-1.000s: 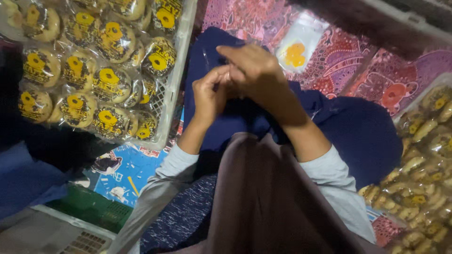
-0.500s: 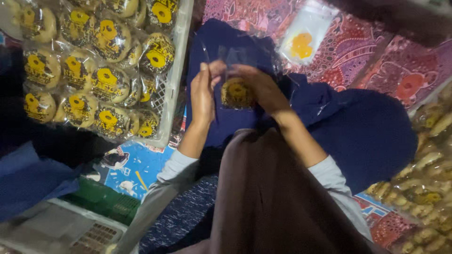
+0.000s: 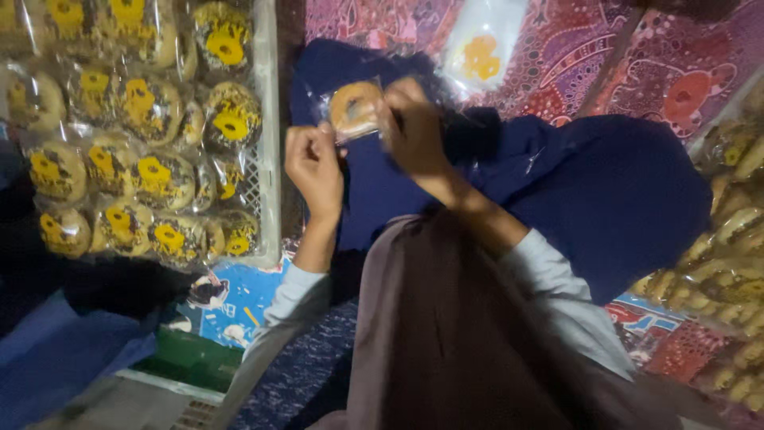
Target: The person sits on the floor and repeatedly picks round biscuits from a metal tray, places them into clear plastic bags, and sets the sealed bags into a white crate. The person handles the biscuits and bags by hand throughout the process.
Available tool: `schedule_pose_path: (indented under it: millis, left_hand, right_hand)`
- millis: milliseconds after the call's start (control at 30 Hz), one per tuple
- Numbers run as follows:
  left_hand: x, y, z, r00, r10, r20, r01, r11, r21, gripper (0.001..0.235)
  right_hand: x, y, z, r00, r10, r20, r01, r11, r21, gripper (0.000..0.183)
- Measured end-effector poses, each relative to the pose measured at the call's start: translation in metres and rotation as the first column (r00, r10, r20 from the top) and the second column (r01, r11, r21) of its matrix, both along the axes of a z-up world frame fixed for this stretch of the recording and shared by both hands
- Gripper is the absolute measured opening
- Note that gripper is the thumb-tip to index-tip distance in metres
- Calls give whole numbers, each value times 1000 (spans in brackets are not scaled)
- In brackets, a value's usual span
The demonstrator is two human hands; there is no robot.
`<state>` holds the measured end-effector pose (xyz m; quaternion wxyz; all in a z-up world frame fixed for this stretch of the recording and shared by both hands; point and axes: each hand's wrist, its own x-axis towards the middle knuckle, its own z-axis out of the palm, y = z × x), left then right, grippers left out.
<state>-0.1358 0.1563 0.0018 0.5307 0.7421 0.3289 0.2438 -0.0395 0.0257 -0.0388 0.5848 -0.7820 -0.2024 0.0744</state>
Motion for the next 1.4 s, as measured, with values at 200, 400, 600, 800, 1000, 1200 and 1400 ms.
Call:
schedule_pose_path:
  millis: [200, 400, 600, 800, 1000, 1200, 1400]
  left_hand:
    - [48, -48, -36, 931, -366, 4, 357, 908, 219, 5]
    - [184, -144, -122, 721, -688, -85, 669, 659, 344, 20]
    - [228, -194, -218, 463, -837, -293, 838, 305, 452, 24]
    - [229, -164, -232, 563, -824, -58, 695, 435, 572, 24]
    - [219, -129, -141, 634, -772, 43, 763, 633, 130, 21]
    - [197, -96, -78, 788, -611, 75, 608, 791, 64, 17]
    - [185, -89, -46, 760, -567, 318, 639, 741, -207, 31]
  right_hand:
    - [38, -70, -119, 917, 191, 351, -7, 885, -465, 22]
    - [121, -216, -177, 846, -527, -78, 528, 849, -9, 35]
    - [135, -272, -170, 784, -618, 52, 605, 744, -285, 42]
    - [140, -245, -112, 833, -456, 314, 536, 805, -254, 46]
    - [132, -191, -9, 978, -85, -188, 54, 985, -163, 22]
    - [126, -174, 56, 989, 147, 28, -147, 989, -4, 13]
    - [115, -142, 64, 998, -54, -12, 53, 996, -68, 31]
